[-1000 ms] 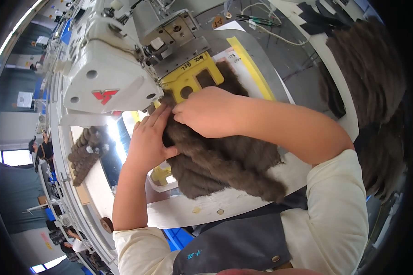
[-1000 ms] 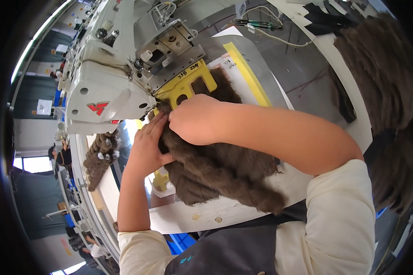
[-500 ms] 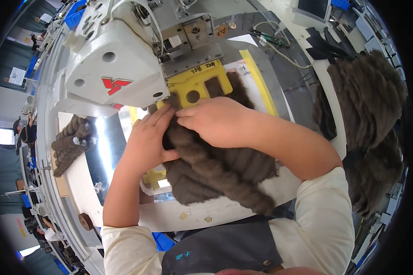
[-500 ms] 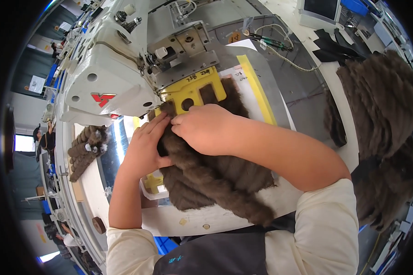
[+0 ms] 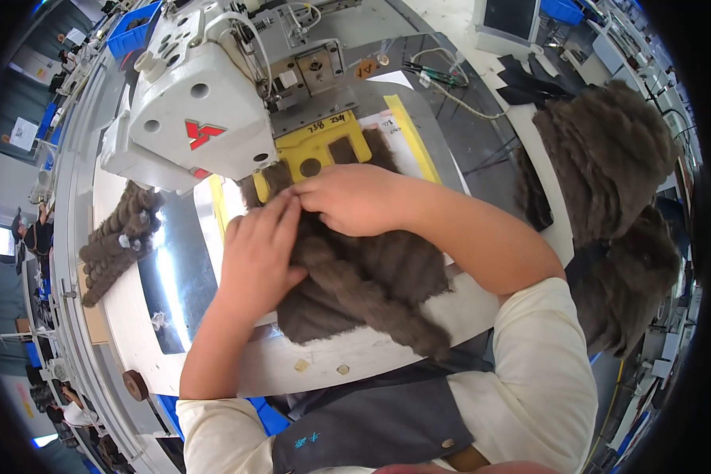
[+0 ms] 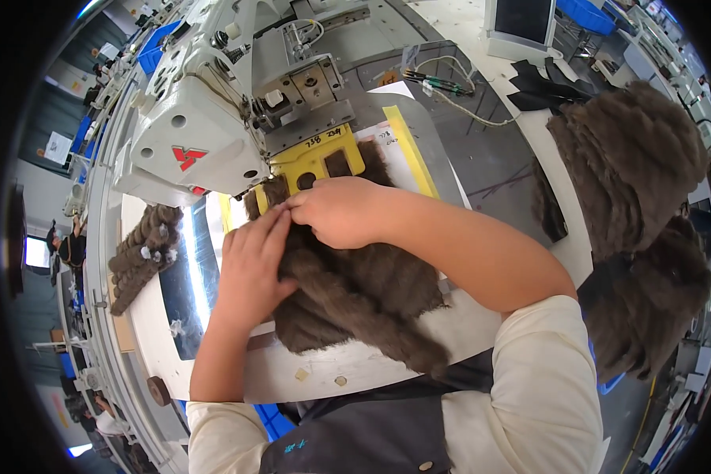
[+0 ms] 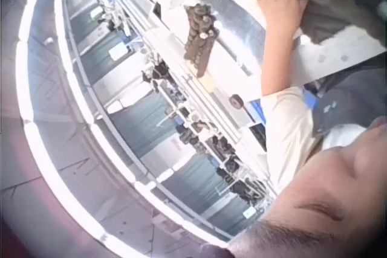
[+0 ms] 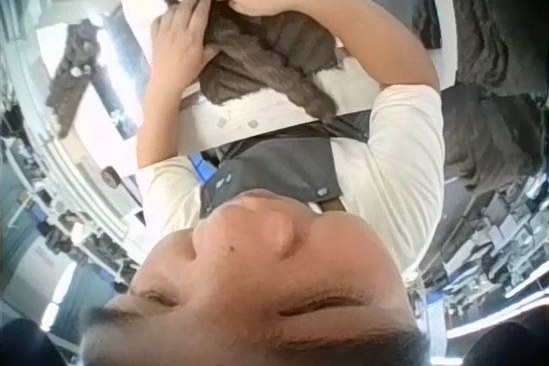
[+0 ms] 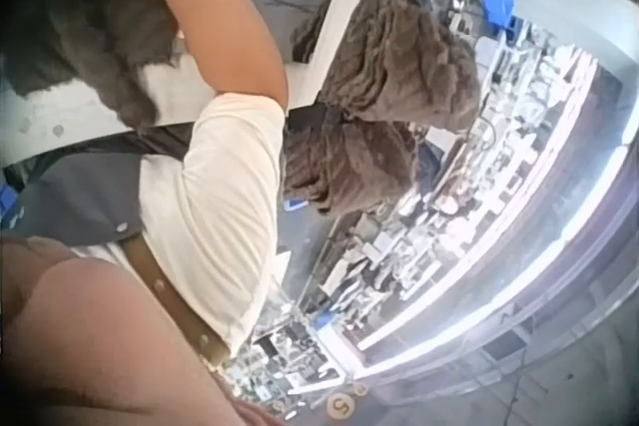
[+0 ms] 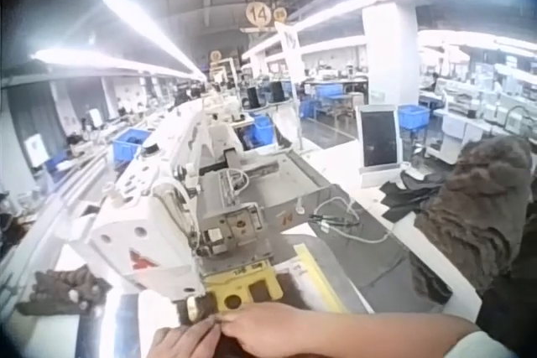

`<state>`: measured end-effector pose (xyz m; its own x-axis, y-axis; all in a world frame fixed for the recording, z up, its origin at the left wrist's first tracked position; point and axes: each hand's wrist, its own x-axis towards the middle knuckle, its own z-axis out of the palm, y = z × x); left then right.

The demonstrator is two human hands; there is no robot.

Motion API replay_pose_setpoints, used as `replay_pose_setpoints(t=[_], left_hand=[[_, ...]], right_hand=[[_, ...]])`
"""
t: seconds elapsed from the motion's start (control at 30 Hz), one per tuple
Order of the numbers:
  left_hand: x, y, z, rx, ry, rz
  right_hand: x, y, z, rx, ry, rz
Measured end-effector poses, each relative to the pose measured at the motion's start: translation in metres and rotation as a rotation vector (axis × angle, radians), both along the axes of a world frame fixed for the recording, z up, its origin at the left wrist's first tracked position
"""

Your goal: Sewing and assembling fur pelt pieces and straps using an industrial sewing machine to create a bag.

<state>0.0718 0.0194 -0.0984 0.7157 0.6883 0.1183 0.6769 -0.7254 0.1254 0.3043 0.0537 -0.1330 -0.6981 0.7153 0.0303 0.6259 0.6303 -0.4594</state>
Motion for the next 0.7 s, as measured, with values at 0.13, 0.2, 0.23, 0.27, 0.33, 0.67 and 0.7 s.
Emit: replay_pose_setpoints(t=[0.13,0.2,0.23,0.27,0.33,0.67,0.7], left_hand=[[0.024,-0.04,-0.003,0.064,-0.119,-0.315],[0.03,-0.056,-0.011,0.052,-0.125,-0.409],[0.034,-0.065,-0.008,0.036,-0.122,-0.395],[0.032,-0.069,-0.007,0.04,-0.118,-0.381],[0.028,-0.076,-0.006,0.091,-0.043,-0.408],[-0.128,-0.073,0.021,0.065,-0.668,0.229],[-0.142,-0.074,0.012,0.071,-0.772,0.267]], right_hand=[[0.006,-0.004,-0.008,0.081,0.1,0.021],[0.003,-0.007,0.001,0.03,0.009,-0.018],[0.006,-0.008,0.006,0.032,0.009,-0.037],[0.009,-0.009,0.004,0.035,0.012,-0.022],[0.015,-0.007,-0.001,0.075,0.06,-0.011],[0.007,-0.02,-0.001,0.042,0.004,-0.005],[0.004,-0.019,0.001,0.04,0.012,0.007]])
